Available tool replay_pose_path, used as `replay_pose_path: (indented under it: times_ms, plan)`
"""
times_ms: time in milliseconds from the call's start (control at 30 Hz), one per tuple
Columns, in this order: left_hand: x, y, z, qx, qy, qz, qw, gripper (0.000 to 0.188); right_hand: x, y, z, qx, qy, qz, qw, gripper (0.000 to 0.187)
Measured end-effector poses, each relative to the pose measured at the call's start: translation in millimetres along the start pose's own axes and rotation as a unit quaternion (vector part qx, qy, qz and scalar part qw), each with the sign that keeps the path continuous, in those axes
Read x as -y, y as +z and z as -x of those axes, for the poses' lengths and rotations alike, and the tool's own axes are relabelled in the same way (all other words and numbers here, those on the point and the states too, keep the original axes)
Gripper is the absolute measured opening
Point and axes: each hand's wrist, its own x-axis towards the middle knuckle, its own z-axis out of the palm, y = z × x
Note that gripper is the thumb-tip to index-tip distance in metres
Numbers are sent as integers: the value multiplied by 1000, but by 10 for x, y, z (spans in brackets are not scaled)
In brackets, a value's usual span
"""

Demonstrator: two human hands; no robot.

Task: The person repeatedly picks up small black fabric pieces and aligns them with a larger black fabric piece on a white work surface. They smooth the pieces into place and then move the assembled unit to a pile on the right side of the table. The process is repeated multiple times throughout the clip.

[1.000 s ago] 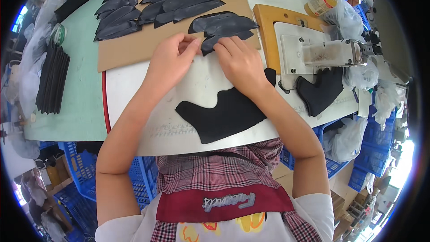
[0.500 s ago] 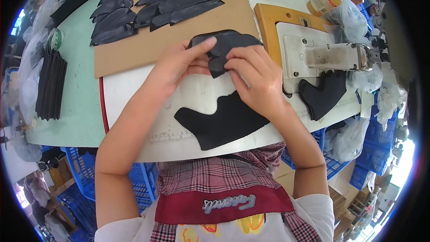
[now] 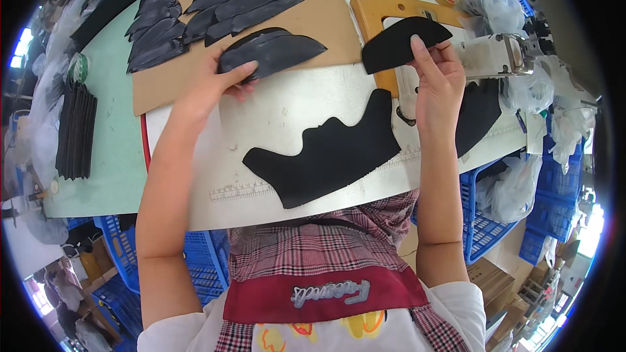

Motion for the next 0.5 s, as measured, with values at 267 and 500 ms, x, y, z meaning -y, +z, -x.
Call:
replay_pose_path:
  times_ms: [267, 500]
  plan:
    - [214, -202, 64, -112, 211, -223, 945, 50, 34, 193, 234, 97, 92, 41, 990, 28]
    - [300, -271, -5, -71, 225, -76, 969, 47, -134, 710, 169, 305, 138, 106, 936, 23]
